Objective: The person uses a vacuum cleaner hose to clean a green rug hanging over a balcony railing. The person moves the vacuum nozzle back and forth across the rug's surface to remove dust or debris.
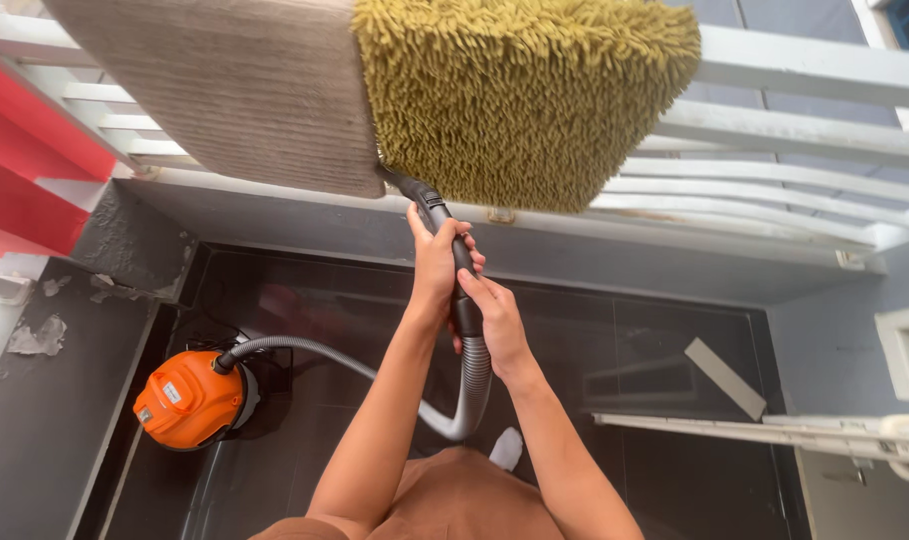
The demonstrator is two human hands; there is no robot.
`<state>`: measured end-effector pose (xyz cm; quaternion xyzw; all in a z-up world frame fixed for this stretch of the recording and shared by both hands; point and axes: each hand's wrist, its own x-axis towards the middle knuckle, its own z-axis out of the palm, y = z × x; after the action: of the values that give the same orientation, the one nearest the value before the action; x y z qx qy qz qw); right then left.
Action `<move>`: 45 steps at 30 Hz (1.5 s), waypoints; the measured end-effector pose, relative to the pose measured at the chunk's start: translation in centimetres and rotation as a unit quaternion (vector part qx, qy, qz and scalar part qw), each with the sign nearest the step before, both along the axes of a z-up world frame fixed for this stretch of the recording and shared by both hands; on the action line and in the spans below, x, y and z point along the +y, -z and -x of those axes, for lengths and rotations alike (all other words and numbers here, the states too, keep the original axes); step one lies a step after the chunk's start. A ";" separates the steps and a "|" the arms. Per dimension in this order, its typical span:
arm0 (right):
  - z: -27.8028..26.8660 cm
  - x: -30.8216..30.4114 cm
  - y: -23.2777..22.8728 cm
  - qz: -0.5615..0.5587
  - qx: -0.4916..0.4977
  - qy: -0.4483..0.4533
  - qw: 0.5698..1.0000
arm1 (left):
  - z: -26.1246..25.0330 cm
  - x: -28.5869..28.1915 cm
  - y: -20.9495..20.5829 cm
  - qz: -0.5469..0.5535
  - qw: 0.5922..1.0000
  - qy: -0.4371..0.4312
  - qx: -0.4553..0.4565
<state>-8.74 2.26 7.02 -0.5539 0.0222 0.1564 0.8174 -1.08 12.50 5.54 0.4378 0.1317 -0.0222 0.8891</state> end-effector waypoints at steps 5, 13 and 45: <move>0.6 0.5 0.2 0.007 -0.006 0.041 0.999 | 0.6 0.2 -1.8 0.008 0.998 0.052 -0.024; 5.3 4.0 -0.7 0.053 0.003 0.280 0.959 | 1.5 -0.5 -2.1 -0.010 0.956 0.293 -0.005; 4.4 5.8 -1.2 0.055 -0.027 0.305 0.950 | 1.6 1.4 -4.2 0.004 0.956 0.291 -0.022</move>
<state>-13.11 8.05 8.23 -0.5685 0.1768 -0.1172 0.7948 -2.69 13.88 9.72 0.4542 -0.0213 -0.2712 0.8483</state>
